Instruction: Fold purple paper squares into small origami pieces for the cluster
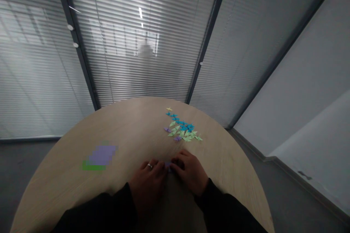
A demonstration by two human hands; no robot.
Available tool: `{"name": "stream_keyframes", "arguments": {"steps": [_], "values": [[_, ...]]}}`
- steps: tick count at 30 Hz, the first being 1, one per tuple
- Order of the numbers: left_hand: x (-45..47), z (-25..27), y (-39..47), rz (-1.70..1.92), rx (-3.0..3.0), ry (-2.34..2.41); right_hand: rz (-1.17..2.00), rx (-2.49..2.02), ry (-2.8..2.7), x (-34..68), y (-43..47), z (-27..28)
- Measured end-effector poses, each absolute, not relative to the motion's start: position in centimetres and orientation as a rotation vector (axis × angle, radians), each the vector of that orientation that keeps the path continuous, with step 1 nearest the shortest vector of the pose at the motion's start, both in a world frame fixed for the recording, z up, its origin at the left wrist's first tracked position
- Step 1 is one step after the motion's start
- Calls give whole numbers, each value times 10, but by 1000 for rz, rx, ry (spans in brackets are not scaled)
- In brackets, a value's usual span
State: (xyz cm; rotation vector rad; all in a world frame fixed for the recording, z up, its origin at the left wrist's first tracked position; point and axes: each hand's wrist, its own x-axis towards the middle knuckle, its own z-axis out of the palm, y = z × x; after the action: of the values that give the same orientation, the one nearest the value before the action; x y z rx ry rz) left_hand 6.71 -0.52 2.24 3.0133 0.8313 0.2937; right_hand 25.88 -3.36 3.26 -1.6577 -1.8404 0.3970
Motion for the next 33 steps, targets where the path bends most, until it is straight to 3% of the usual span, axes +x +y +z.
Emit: {"name": "stream_keyframes", "arguments": {"steps": [12, 19, 33], "values": [[65, 29, -23, 206, 2967, 871, 291, -1756, -1905, 254, -39, 30], [63, 24, -27, 270, 2944, 969, 231, -1598, -2080, 264, -35, 26], [62, 27, -23, 266, 2929, 924, -324, -1358, -2435, 269, -30, 18]]}}
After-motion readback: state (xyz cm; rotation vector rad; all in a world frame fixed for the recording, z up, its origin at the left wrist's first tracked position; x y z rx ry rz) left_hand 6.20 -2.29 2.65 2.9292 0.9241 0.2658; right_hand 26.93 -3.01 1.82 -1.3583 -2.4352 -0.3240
